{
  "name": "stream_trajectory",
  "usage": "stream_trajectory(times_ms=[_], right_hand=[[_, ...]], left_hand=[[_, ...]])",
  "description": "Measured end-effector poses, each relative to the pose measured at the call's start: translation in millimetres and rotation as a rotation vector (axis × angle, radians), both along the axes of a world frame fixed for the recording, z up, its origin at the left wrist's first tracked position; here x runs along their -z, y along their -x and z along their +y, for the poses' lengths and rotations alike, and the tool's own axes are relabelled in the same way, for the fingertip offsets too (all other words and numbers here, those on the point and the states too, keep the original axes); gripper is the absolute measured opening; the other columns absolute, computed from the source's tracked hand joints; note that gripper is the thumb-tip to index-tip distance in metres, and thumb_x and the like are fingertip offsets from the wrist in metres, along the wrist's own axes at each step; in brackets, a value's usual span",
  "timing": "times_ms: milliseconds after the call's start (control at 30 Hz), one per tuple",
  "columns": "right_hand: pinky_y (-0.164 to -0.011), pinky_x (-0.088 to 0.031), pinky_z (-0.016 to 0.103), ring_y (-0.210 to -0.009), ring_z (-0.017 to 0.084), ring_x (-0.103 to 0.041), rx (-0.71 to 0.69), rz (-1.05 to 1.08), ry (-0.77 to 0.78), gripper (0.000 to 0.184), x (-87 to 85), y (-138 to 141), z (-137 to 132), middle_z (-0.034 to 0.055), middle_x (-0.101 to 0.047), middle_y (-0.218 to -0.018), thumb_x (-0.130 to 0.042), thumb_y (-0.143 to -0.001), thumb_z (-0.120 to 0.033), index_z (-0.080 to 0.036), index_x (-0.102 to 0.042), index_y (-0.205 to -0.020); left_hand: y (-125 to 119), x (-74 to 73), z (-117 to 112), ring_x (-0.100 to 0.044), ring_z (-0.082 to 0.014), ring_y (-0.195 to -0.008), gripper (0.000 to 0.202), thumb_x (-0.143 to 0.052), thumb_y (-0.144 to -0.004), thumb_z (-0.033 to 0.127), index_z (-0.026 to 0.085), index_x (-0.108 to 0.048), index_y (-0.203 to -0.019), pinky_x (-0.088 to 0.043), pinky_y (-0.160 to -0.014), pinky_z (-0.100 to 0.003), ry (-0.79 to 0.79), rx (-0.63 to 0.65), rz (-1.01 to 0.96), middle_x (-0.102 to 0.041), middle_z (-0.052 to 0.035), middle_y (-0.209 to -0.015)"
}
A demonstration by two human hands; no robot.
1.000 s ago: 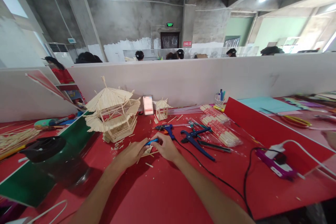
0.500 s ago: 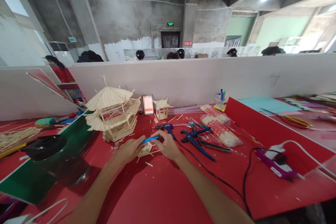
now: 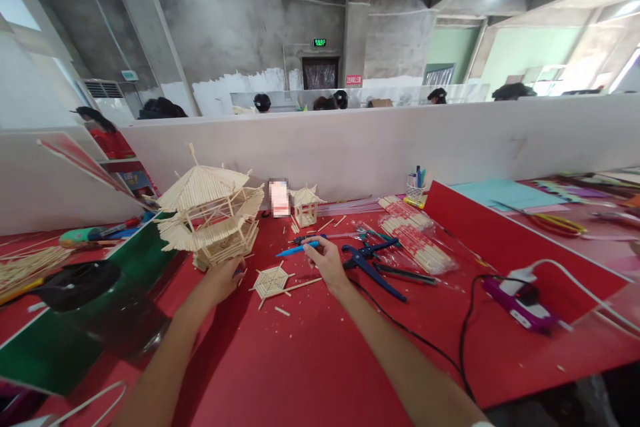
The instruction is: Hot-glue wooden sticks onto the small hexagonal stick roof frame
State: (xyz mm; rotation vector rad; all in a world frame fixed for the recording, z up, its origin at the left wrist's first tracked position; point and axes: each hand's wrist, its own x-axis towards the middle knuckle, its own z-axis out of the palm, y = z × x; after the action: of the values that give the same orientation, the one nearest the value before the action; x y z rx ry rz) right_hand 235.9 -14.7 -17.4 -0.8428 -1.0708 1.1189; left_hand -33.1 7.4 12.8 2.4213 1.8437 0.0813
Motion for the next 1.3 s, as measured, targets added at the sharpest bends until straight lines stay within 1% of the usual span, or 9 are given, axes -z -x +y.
stream_trajectory(times_ms=[167,400,600,700,867,1033,1100,1167,1300], right_hand=[[-0.043,-0.035,0.021,-0.047,0.008,-0.043,-0.025,0.098,0.037,0.036,-0.5,0.3,0.4,-0.0047,-0.052,-0.059,-0.078,-0.065,-0.049,-0.019,-0.064,-0.079],[-0.040,-0.035,0.019,-0.045,0.008,-0.044,-0.020,0.173,0.154,0.052,6.6,4.4,4.6,-0.0068,-0.049,-0.053,-0.072,-0.064,-0.067,-0.020,-0.054,-0.076],[-0.039,-0.033,0.018,-0.041,0.008,-0.042,-0.041,0.137,0.169,0.051,6.9,5.7,2.7,-0.0102,-0.046,-0.048,-0.078,-0.061,-0.058,-0.022,-0.044,-0.074],[-0.040,-0.034,0.019,-0.041,0.008,-0.041,-0.075,0.102,0.159,0.047,5.9,4.6,1.0,-0.0100,-0.047,-0.049,-0.079,-0.062,-0.053,-0.022,-0.045,-0.074],[-0.047,-0.039,0.022,-0.050,0.010,-0.051,-0.115,-0.063,0.103,0.036,5.3,2.9,-0.7,-0.0028,-0.059,-0.057,-0.071,-0.072,-0.053,-0.019,-0.062,-0.079],[-0.056,-0.046,0.026,-0.064,0.016,-0.061,-0.169,-0.216,0.007,0.043,6.6,1.7,-0.7,0.0040,-0.070,-0.077,-0.059,-0.081,-0.057,-0.019,-0.067,-0.099],[-0.062,-0.048,0.027,-0.070,0.017,-0.063,-0.177,-0.361,-0.077,0.038,6.2,1.1,-2.1,0.0045,-0.071,-0.082,-0.054,-0.087,-0.052,-0.019,-0.067,-0.101],[-0.069,-0.048,0.028,-0.076,0.017,-0.063,-0.184,-0.568,-0.172,0.026,5.1,0.7,-4.9,0.0038,-0.071,-0.084,-0.054,-0.088,-0.040,-0.019,-0.067,-0.094],[-0.074,-0.045,0.026,-0.078,0.017,-0.062,-0.227,-0.858,-0.253,0.005,4.5,1.7,-11.2,0.0016,-0.070,-0.083,-0.064,-0.080,-0.021,-0.018,-0.068,-0.082]], left_hand=[[2.7,3.8,-0.1,-0.062,-0.0249,-0.097,0.010,-0.057,-0.084,0.019,0.018,-0.061,-0.093,-0.041,-0.080,-0.032,0.003,0.002,-0.009,-0.068,-0.0102,-0.101],[5.2,6.1,1.3,-0.062,-0.0225,-0.095,0.009,-0.060,-0.082,0.020,0.018,-0.062,-0.091,-0.041,-0.079,-0.029,0.036,-0.030,-0.054,-0.068,-0.0077,-0.099],[5.7,4.5,-2.1,-0.062,-0.0253,-0.096,0.010,-0.057,-0.084,0.020,0.018,-0.062,-0.093,-0.041,-0.078,-0.032,-0.011,-0.025,-0.016,-0.067,-0.0103,-0.104],[0.9,1.7,-4.2,-0.062,-0.0249,-0.095,0.010,-0.053,-0.086,0.019,0.019,-0.061,-0.091,-0.040,-0.078,-0.032,-0.076,0.038,-0.058,-0.067,-0.0095,-0.101],[-18.8,0.2,-10.3,-0.060,-0.0189,-0.083,0.011,-0.049,-0.089,0.024,0.020,-0.059,-0.088,-0.040,-0.073,-0.028,-0.038,0.258,-0.284,-0.065,-0.0046,-0.089],[-34.5,4.9,-16.7,-0.058,-0.0170,-0.073,0.011,-0.055,-0.084,0.028,0.019,-0.061,-0.085,-0.038,-0.064,-0.025,0.128,0.296,-0.383,-0.065,-0.0025,-0.082],[-36.0,7.0,-17.3,-0.058,-0.0169,-0.073,0.010,-0.058,-0.081,0.027,0.019,-0.062,-0.084,-0.039,-0.064,-0.025,0.195,0.299,-0.421,-0.066,-0.0019,-0.081],[-35.3,9.3,-16.5,-0.059,-0.0172,-0.075,0.009,-0.060,-0.077,0.025,0.018,-0.062,-0.083,-0.040,-0.066,-0.025,0.243,0.304,-0.458,-0.067,-0.0017,-0.082],[-31.9,14.3,-12.3,-0.059,-0.0178,-0.076,0.012,-0.061,-0.073,0.024,0.017,-0.060,-0.082,-0.041,-0.068,-0.025,0.316,0.300,-0.502,-0.067,-0.0019,-0.083]])
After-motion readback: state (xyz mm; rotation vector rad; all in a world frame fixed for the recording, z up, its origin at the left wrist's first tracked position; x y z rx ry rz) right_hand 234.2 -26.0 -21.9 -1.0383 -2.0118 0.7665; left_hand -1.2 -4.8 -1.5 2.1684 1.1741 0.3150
